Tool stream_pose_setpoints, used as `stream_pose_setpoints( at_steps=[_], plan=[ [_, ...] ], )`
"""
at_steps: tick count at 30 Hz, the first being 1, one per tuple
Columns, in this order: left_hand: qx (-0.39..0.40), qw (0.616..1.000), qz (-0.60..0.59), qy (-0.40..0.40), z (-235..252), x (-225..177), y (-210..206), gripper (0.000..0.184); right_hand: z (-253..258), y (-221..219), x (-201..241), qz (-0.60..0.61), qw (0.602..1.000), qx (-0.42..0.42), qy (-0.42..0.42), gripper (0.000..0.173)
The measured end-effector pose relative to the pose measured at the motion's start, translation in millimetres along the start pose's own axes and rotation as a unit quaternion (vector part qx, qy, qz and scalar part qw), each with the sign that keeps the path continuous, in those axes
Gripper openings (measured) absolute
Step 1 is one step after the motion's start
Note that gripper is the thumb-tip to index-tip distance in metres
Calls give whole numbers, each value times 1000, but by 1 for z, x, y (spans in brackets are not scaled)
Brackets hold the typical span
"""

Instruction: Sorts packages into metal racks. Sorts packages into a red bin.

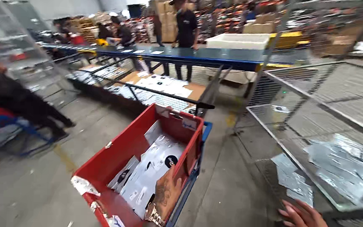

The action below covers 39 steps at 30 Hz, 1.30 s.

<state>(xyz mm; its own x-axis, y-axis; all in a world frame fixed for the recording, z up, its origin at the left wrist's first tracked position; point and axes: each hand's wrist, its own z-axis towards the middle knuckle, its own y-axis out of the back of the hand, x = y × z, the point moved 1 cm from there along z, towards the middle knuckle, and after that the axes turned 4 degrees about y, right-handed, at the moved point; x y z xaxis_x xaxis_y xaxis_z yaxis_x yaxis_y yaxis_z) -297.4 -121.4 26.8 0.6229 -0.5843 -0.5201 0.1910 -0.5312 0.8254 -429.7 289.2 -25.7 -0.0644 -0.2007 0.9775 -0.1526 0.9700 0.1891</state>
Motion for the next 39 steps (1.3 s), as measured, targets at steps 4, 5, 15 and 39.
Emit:
stream_pose_setpoints(
  at_steps=[4, 5, 15, 39],
  plan=[
    [-91, 996, 7, -24, -33, -8, -33, 46, 68, -65, 68, -56, 982, 127, 127, 63],
    [-144, 989, 15, -44, -41, -8, -45, 41, 80, -82, 82, -75, 972, 140, 174, 62],
    [-36, 989, -144, -14, -90, -6, -43, 37, 128, -277, 90, -322, 775, 295, 456, 34],
    [189, 896, 124, 382, 110, 296, -101, 118, 148, -266, 96, -354, 789, 247, 437, 34]
  ],
)
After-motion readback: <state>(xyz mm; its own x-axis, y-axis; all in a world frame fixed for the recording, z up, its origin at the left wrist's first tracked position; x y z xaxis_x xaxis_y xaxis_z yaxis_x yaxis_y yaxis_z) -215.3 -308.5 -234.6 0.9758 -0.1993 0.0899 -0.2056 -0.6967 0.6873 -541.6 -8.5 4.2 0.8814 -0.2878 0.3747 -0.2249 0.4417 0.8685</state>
